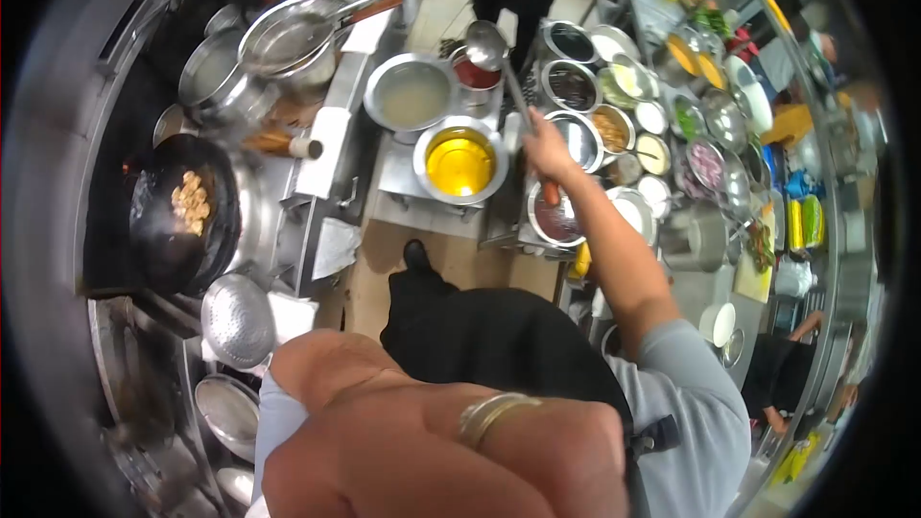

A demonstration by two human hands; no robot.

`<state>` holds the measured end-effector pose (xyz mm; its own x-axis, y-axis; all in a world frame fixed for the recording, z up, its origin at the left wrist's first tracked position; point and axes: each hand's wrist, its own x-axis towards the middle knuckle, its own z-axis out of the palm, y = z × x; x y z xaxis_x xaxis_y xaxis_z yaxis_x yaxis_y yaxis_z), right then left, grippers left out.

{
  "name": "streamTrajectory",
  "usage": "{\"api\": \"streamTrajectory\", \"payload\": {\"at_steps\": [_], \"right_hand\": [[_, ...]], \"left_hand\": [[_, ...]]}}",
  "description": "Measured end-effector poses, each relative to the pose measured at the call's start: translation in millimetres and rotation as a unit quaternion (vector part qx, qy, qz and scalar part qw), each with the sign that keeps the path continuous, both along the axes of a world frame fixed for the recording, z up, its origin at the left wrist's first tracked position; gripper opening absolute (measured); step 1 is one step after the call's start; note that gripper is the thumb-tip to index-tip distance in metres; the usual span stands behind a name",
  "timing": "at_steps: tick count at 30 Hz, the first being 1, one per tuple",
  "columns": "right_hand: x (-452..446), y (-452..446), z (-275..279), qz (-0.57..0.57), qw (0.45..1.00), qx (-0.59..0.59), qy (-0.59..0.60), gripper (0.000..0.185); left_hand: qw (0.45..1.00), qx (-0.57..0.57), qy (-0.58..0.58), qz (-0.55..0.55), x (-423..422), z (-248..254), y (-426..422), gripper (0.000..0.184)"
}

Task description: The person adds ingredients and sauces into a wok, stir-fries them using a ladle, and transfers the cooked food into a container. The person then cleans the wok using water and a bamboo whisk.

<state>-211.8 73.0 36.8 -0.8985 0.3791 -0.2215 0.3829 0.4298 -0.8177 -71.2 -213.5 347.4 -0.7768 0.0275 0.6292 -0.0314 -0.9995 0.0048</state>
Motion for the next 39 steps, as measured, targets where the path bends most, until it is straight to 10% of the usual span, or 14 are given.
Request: {"api": "streamTrajectory", "payload": {"at_steps": [2,6,8,12,14,21,28,31,39], "right_hand": [[-59.7,-9.8,-9.9,-0.028,0.996,0.027,-0.077,0.075],[-141.8,6.2,-90.0,-0.068,0.982,0.147,-0.096,0.067],[-161.7,19.2,-130.0,-0.046,0.987,0.121,-0.097,0.069],[-159.0,9.8,-138.8,-0.07,0.989,0.071,-0.107,0.064],[-159.3,3.6,-129.7,-0.052,0.983,0.115,-0.133,0.069],[-168.4,17.7,-186.8,-0.043,0.972,0.215,-0.082,0.069],[-172.9,16.0,-179.1,-0.13,0.971,-0.135,-0.148,0.073],[-175.0,26.3,-191.9,-0.212,0.857,-0.466,-0.057,0.087],[-160.1,33.9,-164.9,-0.227,0.791,-0.568,-0.006,0.068]], "left_hand": [[0.996,-0.034,-0.076,0.039,-38.6,19.0,-25.4,0.013],[0.89,-0.282,0.003,-0.359,-143.1,18.7,-102.1,0.018],[0.935,-0.295,0.197,0.009,-172.2,6.0,-75.6,0.025],[0.85,-0.462,0.245,0.067,-198.0,-0.1,-113.7,0.027],[0.823,-0.346,0.257,0.369,-215.6,-14.2,-110.0,0.023],[0.749,-0.548,0.085,0.362,-217.8,-87.3,-143.4,0.017],[0.659,-0.661,-0.078,0.35,-169.5,-138.3,-152.4,0.011],[0.643,-0.67,-0.1,0.358,-154.8,-146.0,-150.4,0.013],[0.607,-0.677,-0.144,0.391,-108.1,-159.2,-150.7,0.018]]}}
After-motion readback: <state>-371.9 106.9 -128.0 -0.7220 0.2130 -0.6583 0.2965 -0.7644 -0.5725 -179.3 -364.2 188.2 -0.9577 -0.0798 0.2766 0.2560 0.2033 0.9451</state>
